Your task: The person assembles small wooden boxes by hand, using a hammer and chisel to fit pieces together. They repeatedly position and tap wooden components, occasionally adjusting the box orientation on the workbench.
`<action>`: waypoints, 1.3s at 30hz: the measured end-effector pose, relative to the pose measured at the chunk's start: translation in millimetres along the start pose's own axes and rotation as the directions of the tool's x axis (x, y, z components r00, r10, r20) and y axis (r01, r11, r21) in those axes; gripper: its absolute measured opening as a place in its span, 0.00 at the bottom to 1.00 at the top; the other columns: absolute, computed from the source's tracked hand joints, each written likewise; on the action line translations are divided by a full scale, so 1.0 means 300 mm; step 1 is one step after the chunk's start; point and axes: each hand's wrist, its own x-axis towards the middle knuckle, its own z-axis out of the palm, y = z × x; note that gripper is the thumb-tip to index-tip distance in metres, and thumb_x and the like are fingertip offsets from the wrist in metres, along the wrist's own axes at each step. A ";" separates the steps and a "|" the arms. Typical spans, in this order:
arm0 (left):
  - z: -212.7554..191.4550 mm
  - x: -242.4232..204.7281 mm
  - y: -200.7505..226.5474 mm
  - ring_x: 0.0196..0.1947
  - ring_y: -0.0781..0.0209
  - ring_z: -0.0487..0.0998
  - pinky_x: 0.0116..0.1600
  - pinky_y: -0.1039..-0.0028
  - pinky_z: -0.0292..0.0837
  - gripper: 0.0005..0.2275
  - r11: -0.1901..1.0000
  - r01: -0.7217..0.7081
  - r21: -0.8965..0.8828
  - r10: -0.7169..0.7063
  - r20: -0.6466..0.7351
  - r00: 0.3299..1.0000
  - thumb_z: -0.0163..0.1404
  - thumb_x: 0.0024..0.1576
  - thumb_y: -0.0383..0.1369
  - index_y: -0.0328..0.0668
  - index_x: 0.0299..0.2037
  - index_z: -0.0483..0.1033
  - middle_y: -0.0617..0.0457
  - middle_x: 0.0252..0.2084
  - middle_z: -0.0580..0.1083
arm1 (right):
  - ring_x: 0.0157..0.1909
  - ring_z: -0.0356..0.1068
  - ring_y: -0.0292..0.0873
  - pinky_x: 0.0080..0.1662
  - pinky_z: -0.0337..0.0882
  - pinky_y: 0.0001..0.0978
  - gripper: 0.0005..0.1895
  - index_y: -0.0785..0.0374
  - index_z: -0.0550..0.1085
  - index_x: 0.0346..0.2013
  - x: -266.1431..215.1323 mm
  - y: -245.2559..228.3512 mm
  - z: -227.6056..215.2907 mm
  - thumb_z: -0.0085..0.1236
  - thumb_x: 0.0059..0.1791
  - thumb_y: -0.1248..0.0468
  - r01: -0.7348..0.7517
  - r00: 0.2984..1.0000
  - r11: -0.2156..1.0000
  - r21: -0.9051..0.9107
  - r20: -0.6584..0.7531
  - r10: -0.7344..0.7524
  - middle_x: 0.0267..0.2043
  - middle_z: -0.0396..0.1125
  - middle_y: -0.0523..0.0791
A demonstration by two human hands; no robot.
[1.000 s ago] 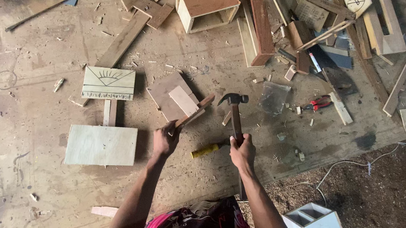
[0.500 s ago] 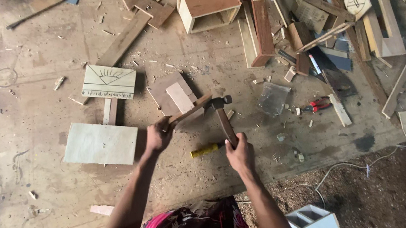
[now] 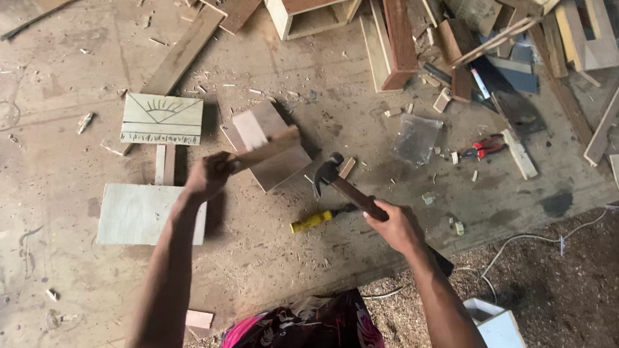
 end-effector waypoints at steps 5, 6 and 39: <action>0.013 -0.041 0.078 0.24 0.62 0.71 0.29 0.68 0.66 0.15 0.924 -0.029 0.382 0.073 -0.100 0.992 0.54 0.65 0.43 0.38 0.48 0.83 0.44 0.27 0.76 | 0.21 0.67 0.32 0.23 0.65 0.29 0.14 0.57 0.80 0.46 -0.056 0.036 0.097 0.65 0.49 0.56 -0.001 1.000 0.987 0.162 0.003 0.001 0.24 0.73 0.39; 0.035 -0.063 0.081 0.26 0.60 0.72 0.31 0.67 0.67 0.14 0.945 0.075 0.319 -0.022 -0.166 0.986 0.53 0.64 0.43 0.41 0.48 0.82 0.45 0.29 0.78 | 0.20 0.66 0.33 0.24 0.65 0.30 0.14 0.57 0.79 0.46 -0.074 0.032 0.121 0.64 0.50 0.55 -0.009 1.000 0.988 0.156 -0.005 0.010 0.23 0.72 0.39; 0.514 -0.470 -0.010 0.34 0.49 0.83 0.42 0.62 0.78 0.07 0.946 -0.155 0.286 0.152 0.033 0.988 0.51 0.56 0.33 0.43 0.38 0.83 0.48 0.33 0.81 | 0.32 0.77 0.52 0.32 0.73 0.42 0.17 0.61 0.78 0.43 -0.337 -0.159 0.252 0.66 0.46 0.54 -0.024 0.970 0.998 0.063 -0.240 0.038 0.30 0.76 0.51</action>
